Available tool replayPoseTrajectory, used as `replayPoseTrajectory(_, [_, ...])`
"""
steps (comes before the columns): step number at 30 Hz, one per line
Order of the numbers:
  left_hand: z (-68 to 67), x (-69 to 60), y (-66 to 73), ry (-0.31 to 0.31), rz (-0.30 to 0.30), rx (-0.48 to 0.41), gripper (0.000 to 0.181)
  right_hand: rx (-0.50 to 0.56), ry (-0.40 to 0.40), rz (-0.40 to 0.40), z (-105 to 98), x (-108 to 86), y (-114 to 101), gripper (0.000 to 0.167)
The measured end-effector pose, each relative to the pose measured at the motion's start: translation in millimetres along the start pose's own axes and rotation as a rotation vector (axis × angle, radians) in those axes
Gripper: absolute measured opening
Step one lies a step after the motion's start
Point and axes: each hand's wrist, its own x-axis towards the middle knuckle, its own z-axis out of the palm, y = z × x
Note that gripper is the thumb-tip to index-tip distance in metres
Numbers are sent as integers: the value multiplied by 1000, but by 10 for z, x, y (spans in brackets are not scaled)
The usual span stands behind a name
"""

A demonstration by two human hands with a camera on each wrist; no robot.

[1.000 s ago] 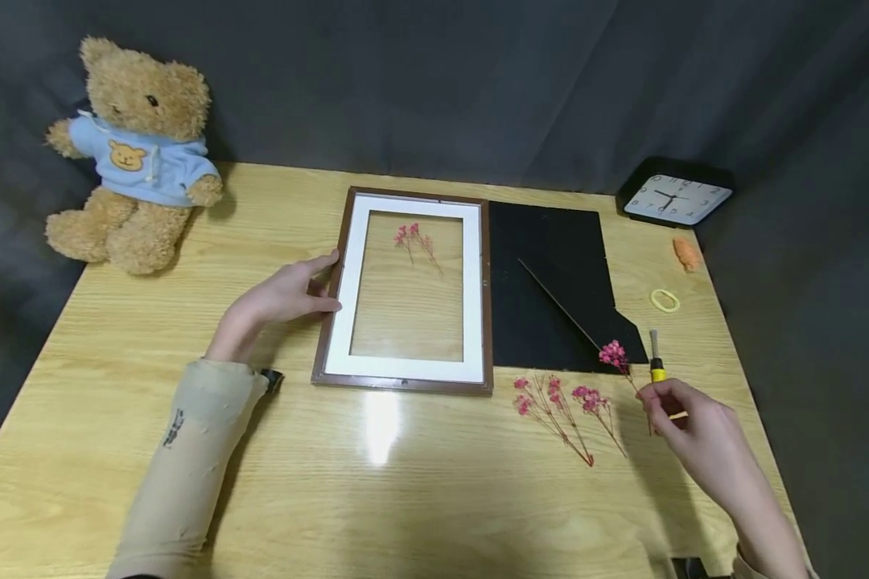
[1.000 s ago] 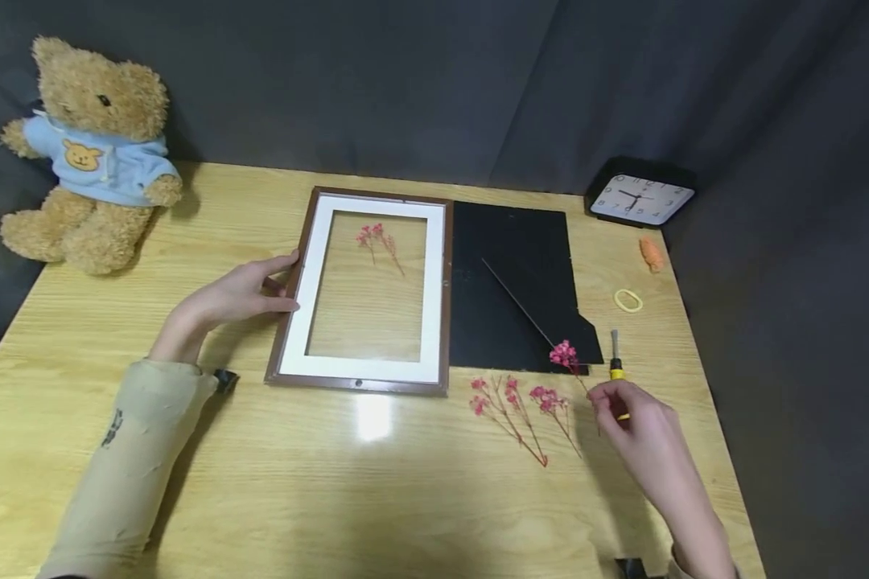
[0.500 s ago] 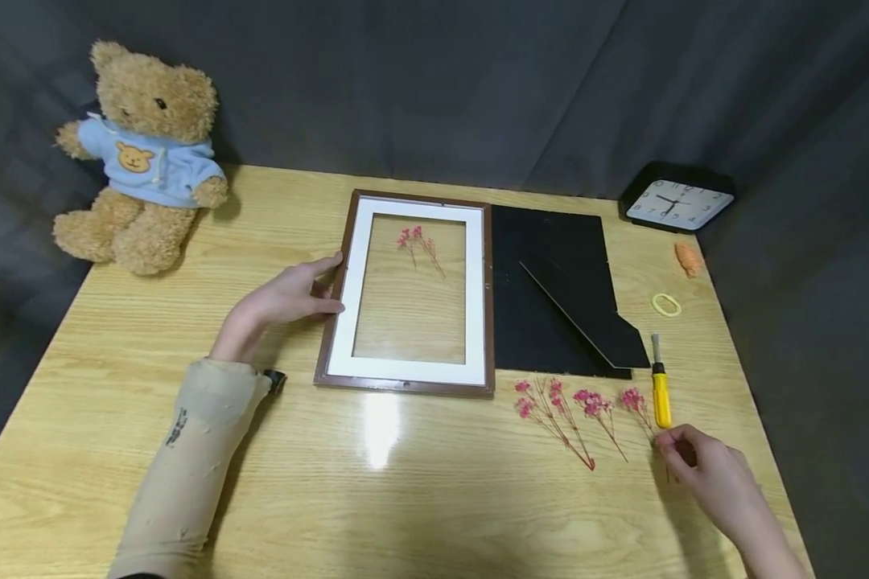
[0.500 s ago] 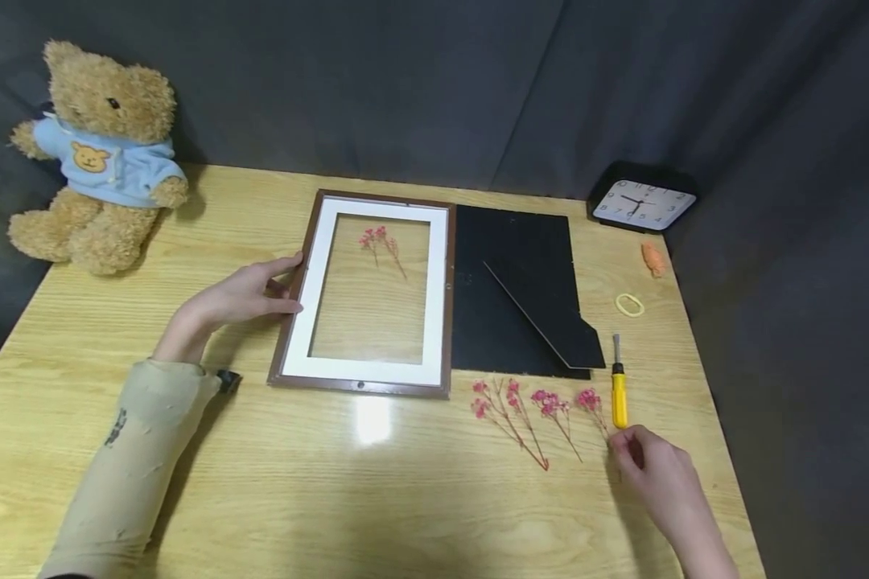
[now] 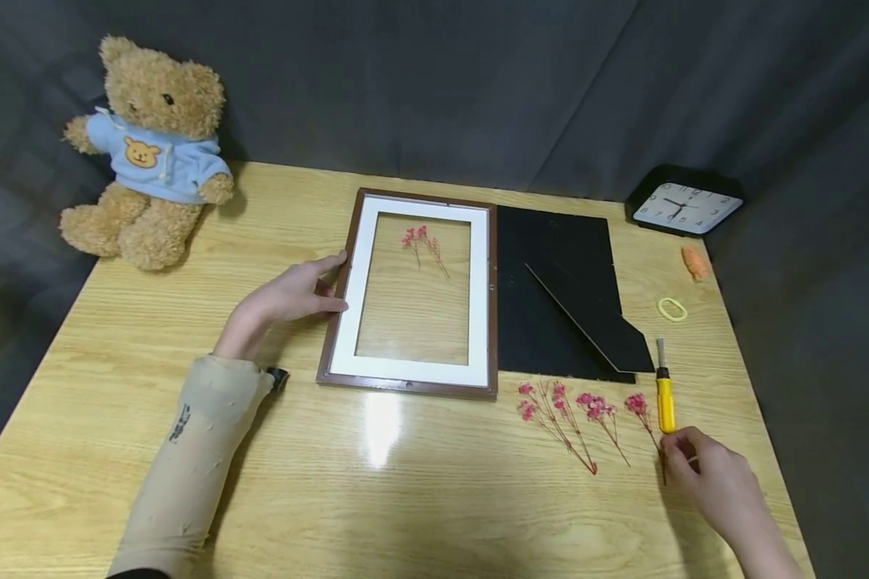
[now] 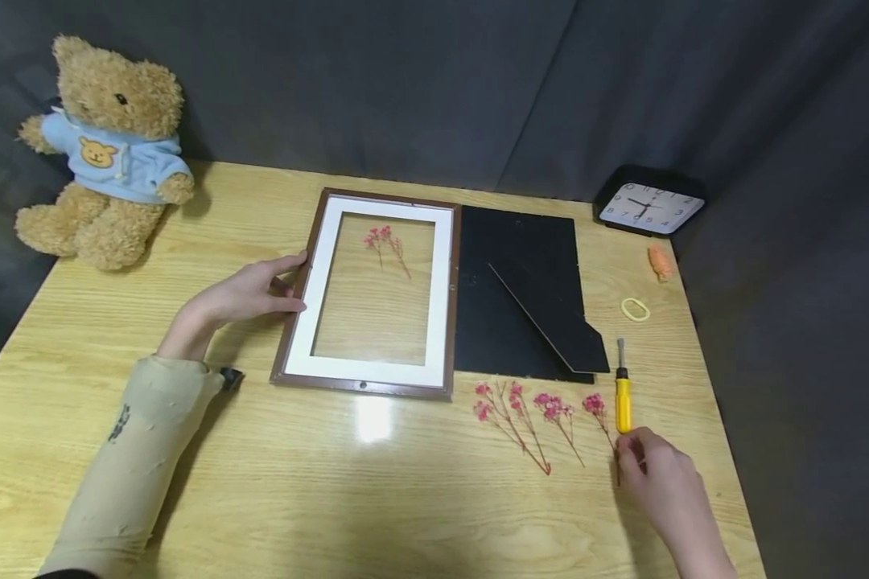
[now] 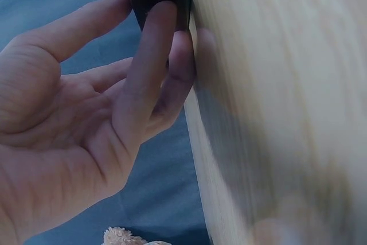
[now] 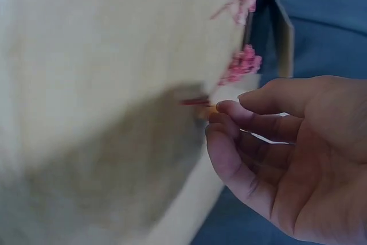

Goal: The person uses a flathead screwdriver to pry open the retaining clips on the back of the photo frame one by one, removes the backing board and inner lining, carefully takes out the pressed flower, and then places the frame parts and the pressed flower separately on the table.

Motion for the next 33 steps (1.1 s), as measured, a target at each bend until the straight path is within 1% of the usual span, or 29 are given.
replayPoseTrajectory(4, [6, 5, -7, 3, -5, 2, 90, -10, 91, -49, -118, 29, -108, 11])
replayPoseTrajectory(7, [4, 9, -12, 6, 2, -4, 90, -11, 165, -106, -226, 109, -257, 8])
replayPoseTrajectory(8, [4, 5, -13, 5, 3, -4, 91, -8, 178, -130, -258, 142, -320, 8])
replayPoseTrajectory(13, [7, -10, -7, 4, 6, -7, 91, 8, 258, -305, -341, 381, -728, 2])
replayPoseTrajectory(16, [13, -7, -3, 10, 3, -13, 90, 14, 280, -399, -387, 587, -1030, 6])
replayPoseTrajectory(20, [24, 6, -6, 11, -5, -20, 90, 23, 264, -499, -419, 920, -1435, 9])
replayPoseTrajectory(22, [26, 10, -12, 12, -8, -20, 90, 37, 230, -538, -402, 1133, -1620, 9])
replayPoseTrajectory(25, [23, 12, -23, 19, -3, -17, 90, 70, 161, -584, -314, 1508, -1864, 9])
replayPoseTrajectory(27, [19, 11, -31, 22, -1, -13, 90, 83, 113, -599, -227, 1758, -2015, 10])
replayPoseTrajectory(29, [20, 14, -39, 22, 0, -13, 90, 84, 86, -607, -135, 1966, -2157, 11])
replayPoseTrajectory(31, [22, 15, -40, 20, 1, -13, 90, 77, 76, -604, -64, 2124, -2297, 11])
replayPoseTrajectory(33, [26, 21, -44, 19, 6, -15, 90, 57, 80, -599, -11, 2236, -2424, 13])
